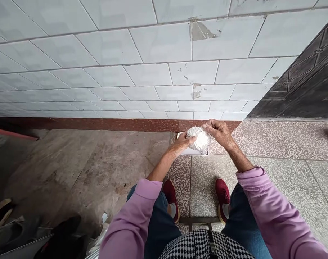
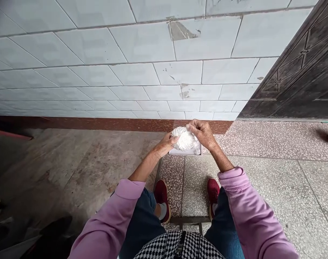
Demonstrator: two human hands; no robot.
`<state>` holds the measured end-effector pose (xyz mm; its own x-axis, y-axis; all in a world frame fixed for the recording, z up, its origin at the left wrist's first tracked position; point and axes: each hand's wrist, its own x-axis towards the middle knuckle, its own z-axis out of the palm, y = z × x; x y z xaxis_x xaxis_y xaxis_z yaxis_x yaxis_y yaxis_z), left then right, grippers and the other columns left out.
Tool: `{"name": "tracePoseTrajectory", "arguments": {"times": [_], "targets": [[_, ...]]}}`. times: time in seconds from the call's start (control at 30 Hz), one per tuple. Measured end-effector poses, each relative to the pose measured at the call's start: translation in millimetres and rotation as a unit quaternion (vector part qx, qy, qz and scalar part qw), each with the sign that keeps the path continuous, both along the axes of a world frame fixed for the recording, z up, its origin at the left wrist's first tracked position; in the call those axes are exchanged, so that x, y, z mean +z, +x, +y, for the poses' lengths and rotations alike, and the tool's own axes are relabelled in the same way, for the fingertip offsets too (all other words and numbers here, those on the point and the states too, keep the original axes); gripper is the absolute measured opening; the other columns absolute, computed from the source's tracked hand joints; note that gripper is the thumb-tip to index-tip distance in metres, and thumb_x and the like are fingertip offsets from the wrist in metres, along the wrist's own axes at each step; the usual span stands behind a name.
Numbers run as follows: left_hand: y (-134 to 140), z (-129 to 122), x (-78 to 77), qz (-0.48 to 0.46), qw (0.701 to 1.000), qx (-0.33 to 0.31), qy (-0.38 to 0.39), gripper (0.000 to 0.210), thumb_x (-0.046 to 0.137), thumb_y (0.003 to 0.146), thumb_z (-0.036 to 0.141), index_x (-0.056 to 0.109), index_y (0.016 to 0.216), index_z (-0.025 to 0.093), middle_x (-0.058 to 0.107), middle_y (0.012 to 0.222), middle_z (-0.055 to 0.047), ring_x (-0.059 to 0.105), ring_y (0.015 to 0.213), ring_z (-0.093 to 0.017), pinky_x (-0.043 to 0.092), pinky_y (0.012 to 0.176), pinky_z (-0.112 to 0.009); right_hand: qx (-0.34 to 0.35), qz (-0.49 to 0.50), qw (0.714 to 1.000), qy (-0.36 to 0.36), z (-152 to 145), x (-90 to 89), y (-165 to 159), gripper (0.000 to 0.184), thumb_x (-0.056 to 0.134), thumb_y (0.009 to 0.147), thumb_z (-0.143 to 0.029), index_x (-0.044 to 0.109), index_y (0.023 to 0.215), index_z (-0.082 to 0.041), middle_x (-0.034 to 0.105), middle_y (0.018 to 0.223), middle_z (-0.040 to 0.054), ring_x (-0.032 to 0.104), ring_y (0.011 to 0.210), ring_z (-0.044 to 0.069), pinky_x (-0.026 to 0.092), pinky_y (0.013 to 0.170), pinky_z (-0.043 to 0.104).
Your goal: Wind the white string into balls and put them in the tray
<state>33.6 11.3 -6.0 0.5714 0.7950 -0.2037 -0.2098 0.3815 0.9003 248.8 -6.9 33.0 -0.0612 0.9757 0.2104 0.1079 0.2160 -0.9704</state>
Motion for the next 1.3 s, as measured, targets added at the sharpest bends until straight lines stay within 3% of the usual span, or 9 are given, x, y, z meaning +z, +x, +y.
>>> {"name": "tracePoseTrajectory", "arguments": {"times": [0.27, 0.5, 0.6, 0.7, 0.8, 0.97, 1.03, 1.13, 1.3], "targets": [[2.1, 0.0, 2.5, -0.007, 0.998, 0.054, 0.009, 0.085, 0.107, 0.054, 0.045, 0.077, 0.129, 0.018, 0.083, 0.125, -0.015, 0.076, 0.127, -0.039, 0.060, 0.113, -0.053, -0.028, 0.009, 1.000, -0.010, 8.3, -8.9, 2.3, 0.073, 0.084, 0.084, -0.087, 0.047, 0.066, -0.026, 0.037, 0.062, -0.0064, 0.028, 0.061, 0.012, 0.025, 0.057, 0.031], [-3.3, -2.3, 6.8, -0.091, 0.993, 0.069, -0.036, 0.083, 0.101, 0.059, 0.062, 0.077, 0.125, 0.018, 0.083, 0.128, -0.017, 0.070, 0.141, -0.045, 0.059, 0.117, -0.055, -0.041, -0.013, 0.999, -0.017, 20.5, -33.9, -10.0, 0.062, 0.078, 0.087, -0.075, 0.048, 0.063, -0.026, 0.039, 0.059, -0.0061, 0.031, 0.059, 0.012, 0.027, 0.057, 0.030], [-4.5, 3.6, 7.8, -0.124, 0.982, 0.131, -0.047, 0.085, 0.100, 0.060, 0.067, 0.075, 0.126, 0.020, 0.081, 0.136, -0.017, 0.065, 0.148, -0.044, 0.058, 0.120, -0.054, -0.028, -0.059, 0.998, -0.007, 18.9, -44.4, -22.1, 0.056, 0.072, 0.091, -0.067, 0.045, 0.063, -0.026, 0.041, 0.061, -0.0047, 0.034, 0.062, 0.013, 0.030, 0.060, 0.030], [-5.5, 11.8, 6.9, -0.128, 0.969, 0.209, -0.039, 0.083, 0.099, 0.062, 0.066, 0.074, 0.128, 0.021, 0.081, 0.139, -0.015, 0.062, 0.153, -0.042, 0.058, 0.120, -0.051, -0.015, -0.116, 0.993, 0.006, 11.6, -49.2, -33.7, 0.045, 0.065, 0.095, -0.058, 0.051, 0.067, -0.025, 0.053, 0.066, -0.0012, 0.045, 0.066, 0.016, 0.036, 0.067, 0.031], [-7.5, 19.2, 3.2, -0.107, 0.958, 0.266, -0.008, 0.080, 0.098, 0.063, 0.063, 0.072, 0.126, 0.021, 0.082, 0.131, -0.013, 0.068, 0.145, -0.038, 0.058, 0.116, -0.047, 0.041, -0.149, 0.988, 0.005, 0.1, -48.1, -43.4, 0.034, 0.061, 0.100, -0.049, 0.064, 0.078, -0.023, 0.064, 0.073, 0.0019, 0.055, 0.070, 0.019, 0.040, 0.072, 0.033], [-12.6, 28.2, -8.0, 0.023, 0.934, 0.352, 0.058, 0.081, 0.103, 0.053, 0.050, 0.067, 0.120, 0.022, 0.080, 0.117, -0.006, 0.075, 0.115, -0.027, 0.058, 0.100, -0.037, 0.142, -0.130, 0.981, -0.011, -16.2, -34.5, -50.8, 0.040, 0.062, 0.105, -0.054, 0.067, 0.081, -0.022, 0.055, 0.067, -0.0022, 0.044, 0.063, 0.015, 0.035, 0.065, 0.032], [-13.7, 30.1, -12.7, 0.073, 0.932, 0.345, 0.077, 0.085, 0.105, 0.049, 0.045, 0.066, 0.122, 0.023, 0.079, 0.118, -0.006, 0.075, 0.110, -0.026, 0.058, 0.097, -0.036, 0.153, -0.097, 0.983, -0.024, -16.3, -25.7, -46.9, 0.045, 0.066, 0.103, -0.061, 0.067, 0.082, -0.022, 0.054, 0.068, -0.0030, 0.042, 0.063, 0.014, 0.035, 0.064, 0.032], [-11.9, 29.3, -17.6, 0.116, 0.944, 0.295, 0.088, 0.085, 0.105, 0.047, 0.042, 0.069, 0.121, 0.022, 0.079, 0.116, -0.007, 0.074, 0.110, -0.028, 0.057, 0.098, -0.038, 0.110, -0.062, 0.992, -0.022, -10.6, -12.6, -33.0, 0.055, 0.074, 0.098, -0.071, 0.063, 0.076, -0.023, 0.049, 0.066, -0.0042, 0.039, 0.062, 0.014, 0.033, 0.061, 0.031], [-2.9, 17.8, -16.2, 0.078, 0.985, 0.150, 0.023, 0.087, 0.106, 0.053, 0.050, 0.071, 0.128, 0.021, 0.080, 0.117, -0.009, 0.076, 0.106, -0.029, 0.060, 0.096, -0.041, 0.008, -0.048, 0.999, 0.010, -2.9, -1.9, -10.4, 0.066, 0.076, 0.094, -0.082, 0.058, 0.069, -0.024, 0.044, 0.064, -0.0038, 0.037, 0.063, 0.014, 0.032, 0.061, 0.032]]}}
